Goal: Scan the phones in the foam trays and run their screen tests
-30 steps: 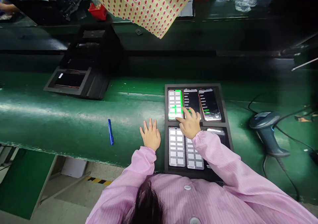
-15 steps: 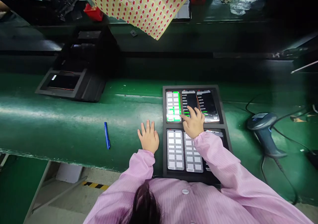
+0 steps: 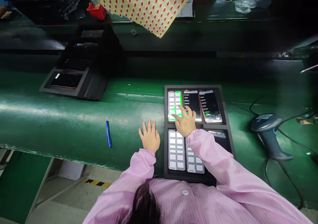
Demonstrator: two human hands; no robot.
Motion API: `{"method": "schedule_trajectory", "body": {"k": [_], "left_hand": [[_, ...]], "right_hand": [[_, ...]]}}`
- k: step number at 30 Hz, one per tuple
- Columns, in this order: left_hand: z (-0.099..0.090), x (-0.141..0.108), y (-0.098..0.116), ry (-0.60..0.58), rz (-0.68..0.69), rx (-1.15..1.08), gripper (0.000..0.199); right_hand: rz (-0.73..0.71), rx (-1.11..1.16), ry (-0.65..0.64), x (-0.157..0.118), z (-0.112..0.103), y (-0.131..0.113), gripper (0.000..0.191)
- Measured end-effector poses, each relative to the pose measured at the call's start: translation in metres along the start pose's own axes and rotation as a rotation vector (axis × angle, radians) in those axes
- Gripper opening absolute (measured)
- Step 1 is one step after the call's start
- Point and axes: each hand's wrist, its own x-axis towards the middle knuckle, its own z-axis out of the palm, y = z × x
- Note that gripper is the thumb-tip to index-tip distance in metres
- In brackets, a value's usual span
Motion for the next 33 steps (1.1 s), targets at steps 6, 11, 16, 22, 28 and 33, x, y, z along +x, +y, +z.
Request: {"method": "schedule_trajectory", "body": {"k": [6, 11, 16, 22, 28, 33], "left_hand": [[0.001, 0.0, -0.001, 0.012, 0.004, -0.005, 0.049], [0.001, -0.001, -0.001, 0.018, 0.006, -0.004, 0.048], [0.002, -0.001, -0.002, 0.019, 0.002, -0.005, 0.048], [0.002, -0.001, -0.002, 0.017, -0.001, -0.012, 0.048], [-0.001, -0.001, 0.0, 0.018, 0.005, -0.005, 0.047], [0.0, -0.001, 0.0, 0.007, 0.002, -0.006, 0.048]], "right_hand": [[-0.054, 0.009, -0.023, 0.008, 0.001, -0.011, 0.036], [-0.005, 0.016, -0.029, 0.02, -0.002, -0.01, 0.037], [-0.009, 0.026, -0.021, 0.025, -0.003, -0.009, 0.038], [-0.076, 0.034, -0.036, 0.005, -0.001, -0.009, 0.035], [-0.106, 0.004, -0.074, -0.009, -0.002, -0.007, 0.036], [-0.065, 0.002, -0.058, -0.006, -0.001, -0.006, 0.038]]}}
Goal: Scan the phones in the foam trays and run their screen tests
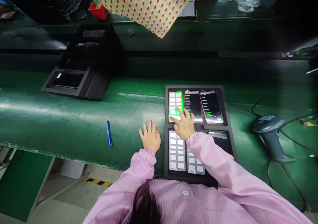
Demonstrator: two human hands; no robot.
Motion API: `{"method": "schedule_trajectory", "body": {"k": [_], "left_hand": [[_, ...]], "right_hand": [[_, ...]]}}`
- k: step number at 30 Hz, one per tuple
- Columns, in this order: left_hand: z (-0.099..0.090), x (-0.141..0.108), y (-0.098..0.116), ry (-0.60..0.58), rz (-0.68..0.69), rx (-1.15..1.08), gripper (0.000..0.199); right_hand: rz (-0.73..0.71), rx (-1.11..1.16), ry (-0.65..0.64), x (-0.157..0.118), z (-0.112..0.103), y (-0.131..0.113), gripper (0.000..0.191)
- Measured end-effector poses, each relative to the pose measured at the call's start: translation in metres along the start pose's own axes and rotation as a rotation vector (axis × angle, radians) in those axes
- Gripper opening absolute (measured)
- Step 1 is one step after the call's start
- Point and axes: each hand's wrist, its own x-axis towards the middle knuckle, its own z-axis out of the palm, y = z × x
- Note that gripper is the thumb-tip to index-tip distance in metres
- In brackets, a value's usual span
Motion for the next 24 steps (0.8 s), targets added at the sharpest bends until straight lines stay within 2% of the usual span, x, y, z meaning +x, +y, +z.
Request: {"method": "schedule_trajectory", "body": {"k": [4, 10, 18, 24], "left_hand": [[0.0, 0.0, -0.001, -0.014, -0.002, 0.0, 0.048], [-0.001, 0.001, 0.0, -0.003, -0.004, -0.001, 0.048], [0.0, 0.002, -0.001, -0.001, -0.001, 0.002, 0.048], [-0.001, 0.002, 0.0, -0.018, -0.005, 0.001, 0.048]], "right_hand": [[0.031, 0.011, 0.004, 0.006, -0.002, 0.001, 0.038], [-0.064, -0.011, -0.007, -0.004, -0.006, 0.005, 0.036], [0.084, -0.062, 0.069, -0.028, -0.007, 0.026, 0.037], [0.137, -0.059, 0.125, -0.027, -0.003, 0.031, 0.037]]}}
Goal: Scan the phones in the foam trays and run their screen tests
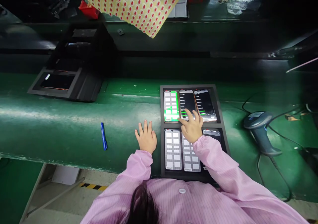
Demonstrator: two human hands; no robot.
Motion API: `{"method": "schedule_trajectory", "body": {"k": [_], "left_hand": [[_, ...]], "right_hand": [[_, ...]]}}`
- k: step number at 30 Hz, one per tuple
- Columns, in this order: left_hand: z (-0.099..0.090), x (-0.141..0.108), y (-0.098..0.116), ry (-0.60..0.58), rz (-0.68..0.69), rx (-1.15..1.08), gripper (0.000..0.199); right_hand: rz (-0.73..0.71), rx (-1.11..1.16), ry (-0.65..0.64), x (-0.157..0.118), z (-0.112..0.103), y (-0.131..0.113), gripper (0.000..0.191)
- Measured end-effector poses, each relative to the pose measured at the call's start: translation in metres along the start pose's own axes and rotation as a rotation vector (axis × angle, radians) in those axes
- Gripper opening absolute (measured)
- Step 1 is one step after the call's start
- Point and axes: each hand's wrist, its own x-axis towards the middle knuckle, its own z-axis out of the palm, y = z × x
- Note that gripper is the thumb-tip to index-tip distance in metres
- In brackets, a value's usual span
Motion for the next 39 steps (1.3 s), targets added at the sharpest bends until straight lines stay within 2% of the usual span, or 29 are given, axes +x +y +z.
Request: {"method": "schedule_trajectory", "body": {"k": [11, 18, 28, 39], "left_hand": [[-0.001, 0.0, 0.001, 0.006, -0.001, 0.0, 0.048], [-0.002, -0.001, 0.001, -0.001, -0.003, 0.002, 0.048], [-0.001, -0.001, 0.001, 0.025, 0.001, 0.02, 0.048], [-0.002, -0.001, 0.001, 0.028, 0.005, 0.031, 0.048]], "right_hand": [[0.077, 0.083, 0.007, 0.036, 0.004, -0.007, 0.041], [0.069, 0.036, -0.026, 0.043, 0.006, -0.017, 0.043], [-0.041, 0.092, -0.097, 0.053, 0.005, -0.048, 0.042], [0.049, 0.084, -0.077, 0.061, 0.009, -0.048, 0.043]]}}
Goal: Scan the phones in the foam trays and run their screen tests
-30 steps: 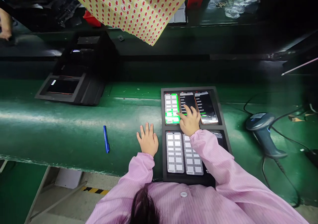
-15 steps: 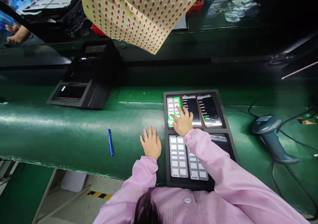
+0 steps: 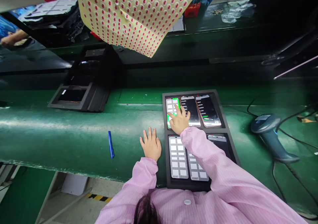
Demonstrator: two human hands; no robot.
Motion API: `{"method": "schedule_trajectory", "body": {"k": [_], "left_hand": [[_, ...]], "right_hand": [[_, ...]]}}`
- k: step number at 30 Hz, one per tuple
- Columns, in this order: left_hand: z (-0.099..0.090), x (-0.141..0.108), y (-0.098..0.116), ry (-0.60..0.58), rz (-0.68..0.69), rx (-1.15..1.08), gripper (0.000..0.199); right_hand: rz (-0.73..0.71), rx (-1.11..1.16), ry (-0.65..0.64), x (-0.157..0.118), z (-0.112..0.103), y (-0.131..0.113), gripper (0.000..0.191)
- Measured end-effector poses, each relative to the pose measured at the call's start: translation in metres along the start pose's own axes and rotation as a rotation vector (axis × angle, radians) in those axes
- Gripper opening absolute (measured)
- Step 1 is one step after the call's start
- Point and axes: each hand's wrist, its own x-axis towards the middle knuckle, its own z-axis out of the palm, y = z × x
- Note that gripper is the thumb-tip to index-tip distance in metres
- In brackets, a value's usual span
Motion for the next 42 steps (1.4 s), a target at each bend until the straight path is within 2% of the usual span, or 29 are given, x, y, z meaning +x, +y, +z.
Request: {"method": "schedule_trajectory", "body": {"k": [8, 15, 23, 31, 37, 42], "left_hand": [[0.0, 0.0, 0.0, -0.021, -0.011, 0.0, 0.048], [0.004, 0.0, -0.001, -0.018, -0.009, 0.004, 0.048], [0.002, 0.001, 0.0, -0.012, -0.006, 0.009, 0.047], [0.003, 0.0, -0.001, -0.002, -0.004, 0.016, 0.047], [0.001, 0.0, 0.0, -0.013, -0.005, 0.001, 0.048], [0.0, 0.0, 0.0, -0.009, -0.005, -0.002, 0.048]], "right_hand": [[0.151, 0.018, 0.044, -0.003, -0.007, 0.004, 0.043], [0.223, 0.035, 0.098, -0.006, -0.01, 0.018, 0.04], [0.254, 0.034, 0.101, -0.004, -0.009, 0.022, 0.042], [0.202, 0.048, 0.06, 0.008, -0.011, 0.017, 0.042], [0.098, 0.026, 0.049, 0.012, -0.005, 0.001, 0.042], [0.075, 0.025, 0.011, 0.016, -0.003, -0.013, 0.043]]}}
